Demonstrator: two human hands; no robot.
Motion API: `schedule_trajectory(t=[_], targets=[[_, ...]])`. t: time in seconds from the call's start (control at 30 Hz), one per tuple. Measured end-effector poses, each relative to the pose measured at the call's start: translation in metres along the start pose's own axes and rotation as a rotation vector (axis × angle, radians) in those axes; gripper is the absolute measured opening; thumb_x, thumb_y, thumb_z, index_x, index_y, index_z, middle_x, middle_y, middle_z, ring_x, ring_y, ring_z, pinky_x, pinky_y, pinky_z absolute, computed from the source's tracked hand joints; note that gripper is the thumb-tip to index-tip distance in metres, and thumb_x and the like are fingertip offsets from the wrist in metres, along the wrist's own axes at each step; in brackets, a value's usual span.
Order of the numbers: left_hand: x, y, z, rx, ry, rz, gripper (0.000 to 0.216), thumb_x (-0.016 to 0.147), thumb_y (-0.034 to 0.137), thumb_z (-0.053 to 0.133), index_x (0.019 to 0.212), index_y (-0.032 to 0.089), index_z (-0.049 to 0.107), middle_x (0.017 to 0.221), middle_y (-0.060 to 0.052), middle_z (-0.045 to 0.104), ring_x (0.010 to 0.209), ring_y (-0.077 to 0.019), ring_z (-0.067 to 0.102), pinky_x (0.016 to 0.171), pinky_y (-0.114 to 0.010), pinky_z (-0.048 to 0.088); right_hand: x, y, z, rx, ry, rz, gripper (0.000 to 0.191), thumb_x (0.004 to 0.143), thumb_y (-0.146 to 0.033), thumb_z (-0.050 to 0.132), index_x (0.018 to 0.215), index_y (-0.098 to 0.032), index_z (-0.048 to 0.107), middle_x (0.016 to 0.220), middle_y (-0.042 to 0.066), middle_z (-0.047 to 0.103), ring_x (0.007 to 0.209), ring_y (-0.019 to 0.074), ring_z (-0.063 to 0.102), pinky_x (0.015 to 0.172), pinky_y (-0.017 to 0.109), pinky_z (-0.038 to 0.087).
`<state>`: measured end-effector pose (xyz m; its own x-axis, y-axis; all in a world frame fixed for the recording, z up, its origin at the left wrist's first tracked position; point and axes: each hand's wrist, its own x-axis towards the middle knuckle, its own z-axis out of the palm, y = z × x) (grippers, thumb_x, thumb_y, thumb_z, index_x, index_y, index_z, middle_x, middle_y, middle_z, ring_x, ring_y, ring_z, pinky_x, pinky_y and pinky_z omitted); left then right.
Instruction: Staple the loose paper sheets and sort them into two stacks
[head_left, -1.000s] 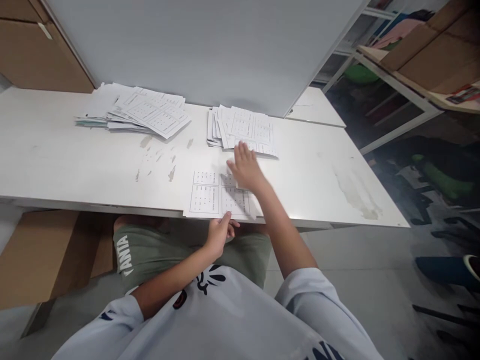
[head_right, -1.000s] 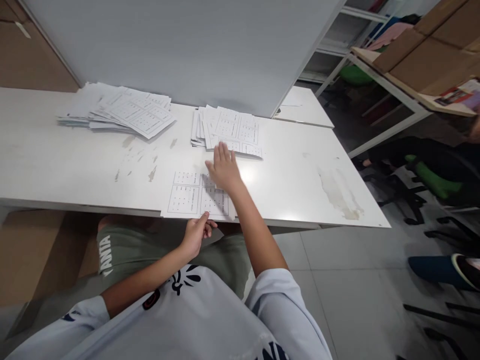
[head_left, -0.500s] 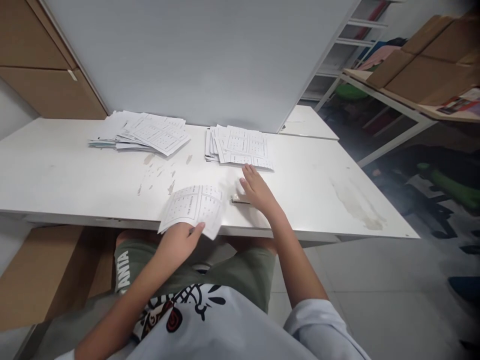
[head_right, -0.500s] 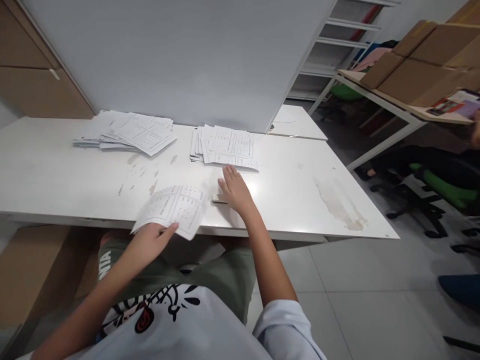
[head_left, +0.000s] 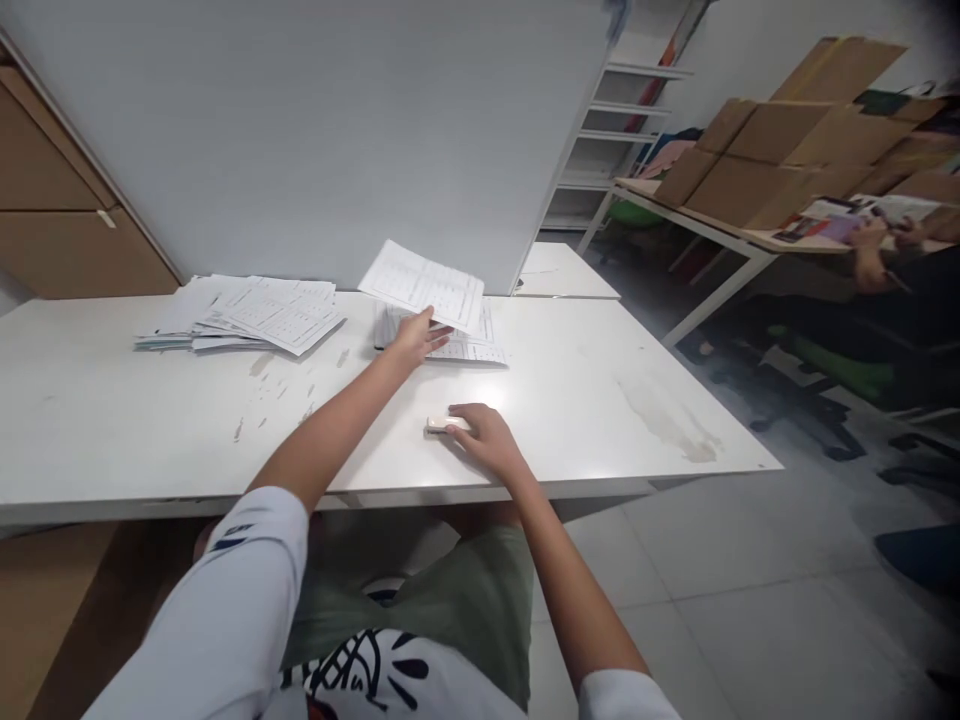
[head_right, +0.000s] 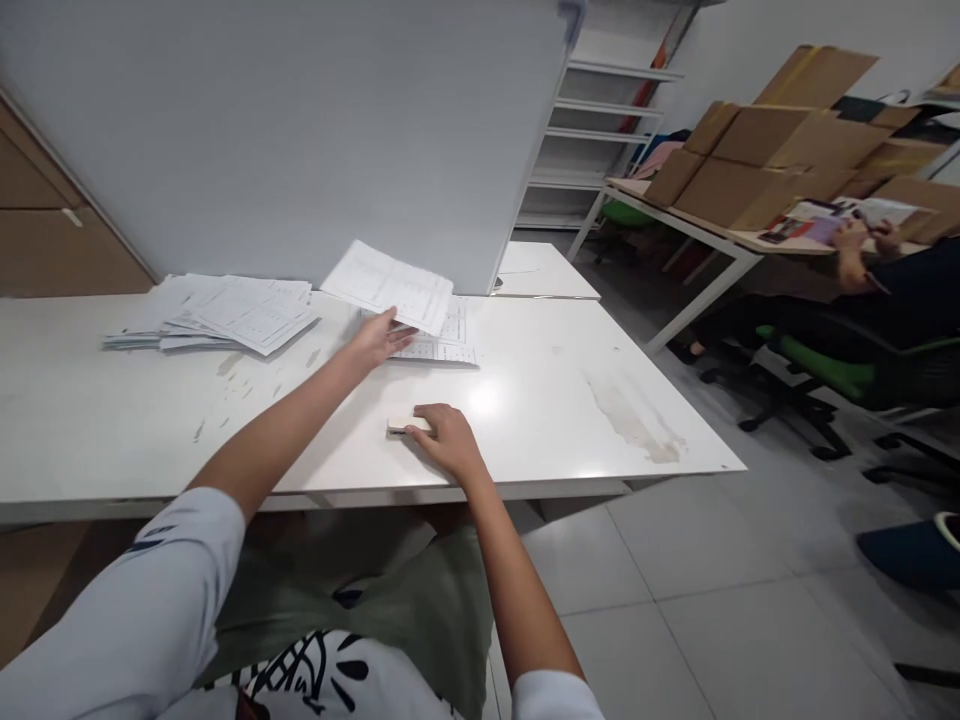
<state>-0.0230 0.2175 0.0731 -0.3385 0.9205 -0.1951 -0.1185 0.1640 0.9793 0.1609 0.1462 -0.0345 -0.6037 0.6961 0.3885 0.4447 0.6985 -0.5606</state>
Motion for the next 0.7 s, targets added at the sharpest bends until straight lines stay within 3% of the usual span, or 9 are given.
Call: schedule_trajectory(t=[0.1,0.17,0.3,0.4,0.5,0.63,0.7], targets=[[0.028,-0.018,0.035,0.145,-0.072,-0.010,0.032,0.097,0.042,0.049,0.101,0.013,0.059,0.095,-0.016,0.070,0.078,-0.0175,0.069,0.068,-0.028,0.055,0.001,0.000,0.000,-0.021,0.014,0.006,0.033,0.093,-0.045,0.054,0.109,-0.021,0.071,0.114,0.010,0.073,0.109,0.0255,0.066,0.096,0.042,0.051],[0.033,-0.029,0.045,0.260,-0.143,0.007,0.037,0.092,0.047,0.056,0.090,0.011,0.064,0.083,-0.017,0.070,0.074,-0.0210,0.069,0.065,-0.031,0.055,0.001,0.000,0.001,-0.021,0.017,-0.001,0.033,0.093,-0.045,0.055,0.108,-0.022,0.071,0.113,0.010,0.073,0.108,0.0255,0.066,0.095,0.042,0.052],[0.030,-0.038,0.031,0.547,-0.219,0.097,0.037,0.076,0.045,0.074,0.063,0.011,0.066,0.066,-0.016,0.068,0.071,-0.0270,0.068,0.067,-0.036,0.053,-0.002,0.002,0.002,0.005,0.015,-0.014,0.034,0.093,-0.047,0.053,0.106,-0.022,0.071,0.113,0.009,0.073,0.108,0.0263,0.066,0.095,0.044,0.052],[0.031,-0.029,-0.010,0.757,-0.122,0.213,0.028,0.079,0.038,0.069,0.069,0.012,0.069,0.083,-0.017,0.071,0.093,-0.0312,0.067,0.086,-0.040,0.050,-0.007,0.003,0.002,0.030,-0.002,-0.008,0.037,0.093,-0.050,0.051,0.105,-0.022,0.071,0.112,0.010,0.073,0.107,0.0283,0.066,0.094,0.047,0.052],[0.035,-0.015,-0.077,0.944,0.035,0.286,0.028,0.084,0.031,0.061,0.100,0.011,0.071,0.122,-0.018,0.065,0.126,-0.0345,0.051,0.109,-0.045,0.033,-0.009,0.005,0.001,0.055,-0.024,0.006,0.037,0.092,-0.052,0.051,0.101,-0.022,0.072,0.113,0.010,0.073,0.107,0.0302,0.066,0.095,0.050,0.050],[0.025,-0.014,-0.180,1.193,0.251,0.239,0.070,0.080,0.030,0.064,0.141,0.001,0.044,0.155,-0.028,0.030,0.146,-0.0446,0.013,0.116,-0.058,0.008,-0.009,0.003,0.000,0.061,-0.048,0.021,0.035,0.091,-0.052,0.051,0.098,-0.024,0.071,0.112,0.009,0.073,0.108,0.0312,0.065,0.094,0.050,0.050],[0.015,-0.024,-0.219,1.439,0.343,0.096,0.085,0.083,0.042,0.063,0.148,-0.002,0.030,0.158,-0.031,0.018,0.145,-0.0500,0.009,0.113,-0.064,0.010,-0.009,0.003,0.001,0.058,-0.056,0.027,0.035,0.091,-0.051,0.051,0.098,-0.025,0.071,0.112,0.009,0.073,0.107,0.0313,0.065,0.094,0.050,0.050]])
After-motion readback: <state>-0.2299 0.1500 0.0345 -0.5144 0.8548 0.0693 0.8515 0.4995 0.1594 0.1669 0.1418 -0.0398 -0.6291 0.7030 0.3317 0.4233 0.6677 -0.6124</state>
